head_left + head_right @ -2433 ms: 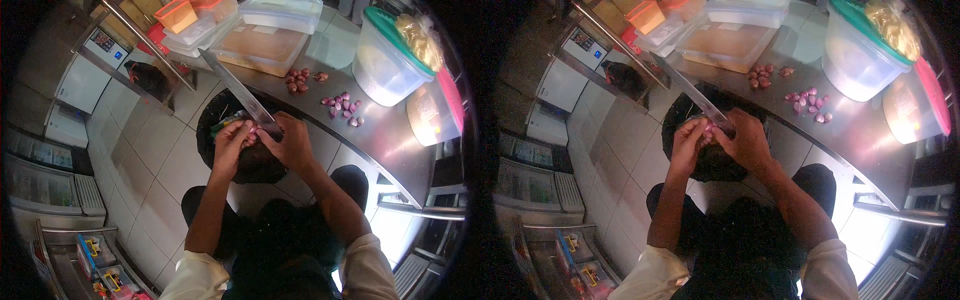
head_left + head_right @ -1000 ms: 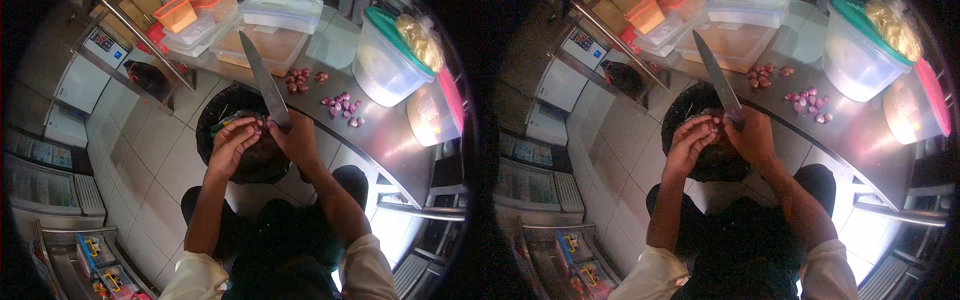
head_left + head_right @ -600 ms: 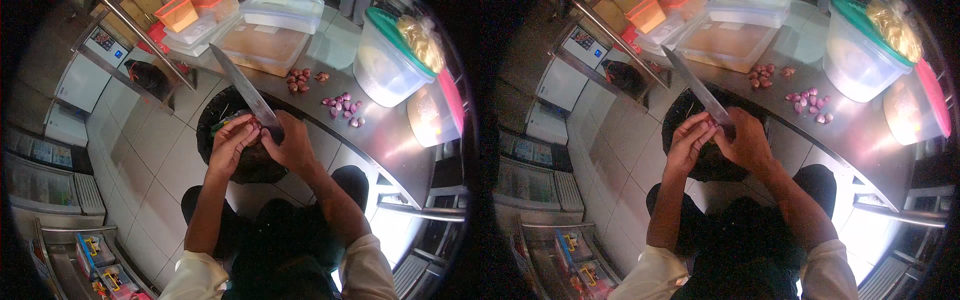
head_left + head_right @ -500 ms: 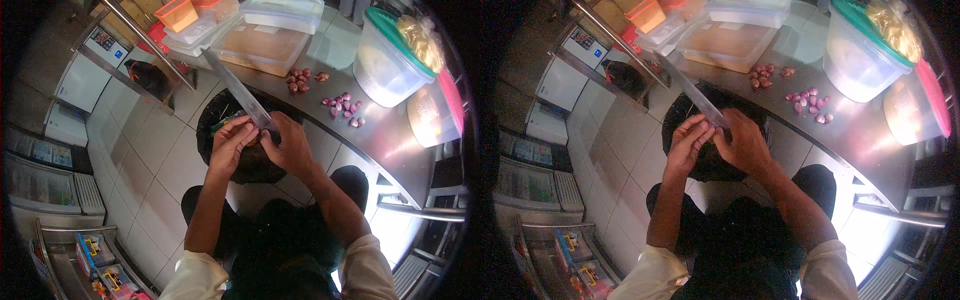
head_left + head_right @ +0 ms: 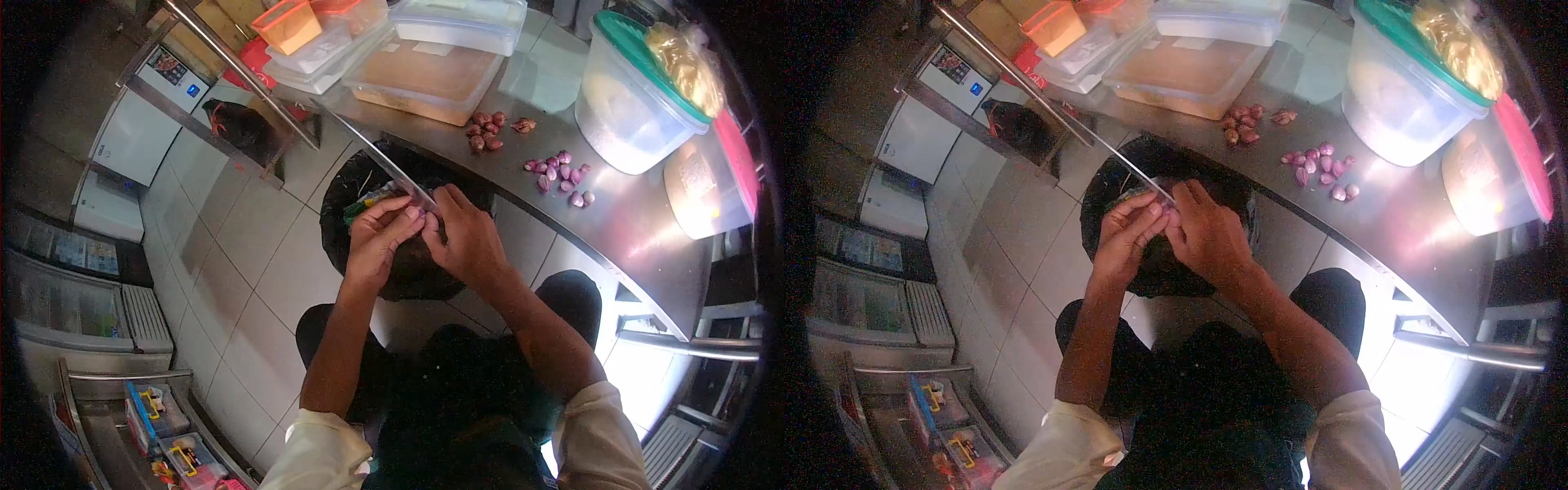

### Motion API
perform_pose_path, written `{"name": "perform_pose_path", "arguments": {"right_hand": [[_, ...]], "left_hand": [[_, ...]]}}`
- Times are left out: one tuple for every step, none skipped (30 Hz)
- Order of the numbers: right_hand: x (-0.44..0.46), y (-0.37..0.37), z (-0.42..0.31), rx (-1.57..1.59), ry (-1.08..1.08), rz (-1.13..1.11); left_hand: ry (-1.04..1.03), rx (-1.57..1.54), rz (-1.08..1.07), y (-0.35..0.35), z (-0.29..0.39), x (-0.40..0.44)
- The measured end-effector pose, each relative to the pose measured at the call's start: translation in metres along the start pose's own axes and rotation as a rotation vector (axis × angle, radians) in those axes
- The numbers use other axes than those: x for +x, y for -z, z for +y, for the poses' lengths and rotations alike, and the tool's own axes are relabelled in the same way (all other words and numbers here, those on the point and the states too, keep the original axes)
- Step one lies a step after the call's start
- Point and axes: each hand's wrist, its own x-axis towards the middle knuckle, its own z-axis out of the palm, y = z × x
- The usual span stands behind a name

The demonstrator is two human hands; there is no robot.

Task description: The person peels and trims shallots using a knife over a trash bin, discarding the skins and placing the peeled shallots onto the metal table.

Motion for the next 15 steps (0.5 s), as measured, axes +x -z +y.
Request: {"name": "perform_pose_path", "arguments": {"right_hand": [[0.000, 0.000, 0.001, -0.005, -0.006, -0.004], [0.000, 0.000, 0.001, -0.010, -0.011, -0.009], [0.000, 0.001, 0.002, -0.010, -0.012, -0.008], [0.001, 0.001, 0.003, -0.014, -0.021, -0.010], [0.002, 0.001, 0.003, -0.019, -0.029, -0.011], [0.002, 0.002, 0.003, -0.019, -0.029, -0.011], [0.003, 0.002, 0.003, -0.020, -0.034, 0.007], [0.003, 0.003, 0.003, -0.021, -0.039, 0.025], [0.003, 0.003, 0.003, -0.021, -0.038, 0.025], [0.003, 0.003, 0.005, -0.009, -0.039, 0.045], [0.003, 0.003, 0.007, 0.003, -0.041, 0.064], [0.003, 0.002, 0.008, 0.002, -0.041, 0.064], [0.004, 0.002, 0.009, 0.016, -0.033, 0.095], [0.005, 0.001, 0.010, 0.030, -0.024, 0.125], [0.005, 0.000, 0.012, 0.030, -0.023, 0.125]], "left_hand": [[-0.001, 0.008, -0.004, 0.001, -0.001, 0.000], [-0.002, 0.017, -0.008, 0.001, -0.002, 0.000], [-0.002, 0.017, -0.008, 0.001, -0.001, 0.001], [-0.004, 0.007, -0.028, 0.001, -0.001, 0.002], [-0.006, -0.004, -0.048, 0.001, 0.000, 0.002], [-0.006, -0.004, -0.049, -0.001, 0.002, 0.001], [0.002, -0.014, -0.058, -0.003, 0.005, 0.000], [0.010, -0.023, -0.066, -0.005, 0.007, 0.000], [0.009, -0.024, -0.066, -0.005, 0.006, 0.000], [0.011, -0.022, -0.075, -0.004, 0.006, 0.000], [0.013, -0.020, -0.083, -0.003, 0.006, 0.000], [0.013, -0.021, -0.083, -0.003, 0.006, 0.000], [0.018, -0.042, -0.112, -0.002, 0.008, 0.000], [0.022, -0.064, -0.140, -0.001, 0.009, 0.000], [0.021, -0.064, -0.140, -0.002, 0.011, 0.000]]}}
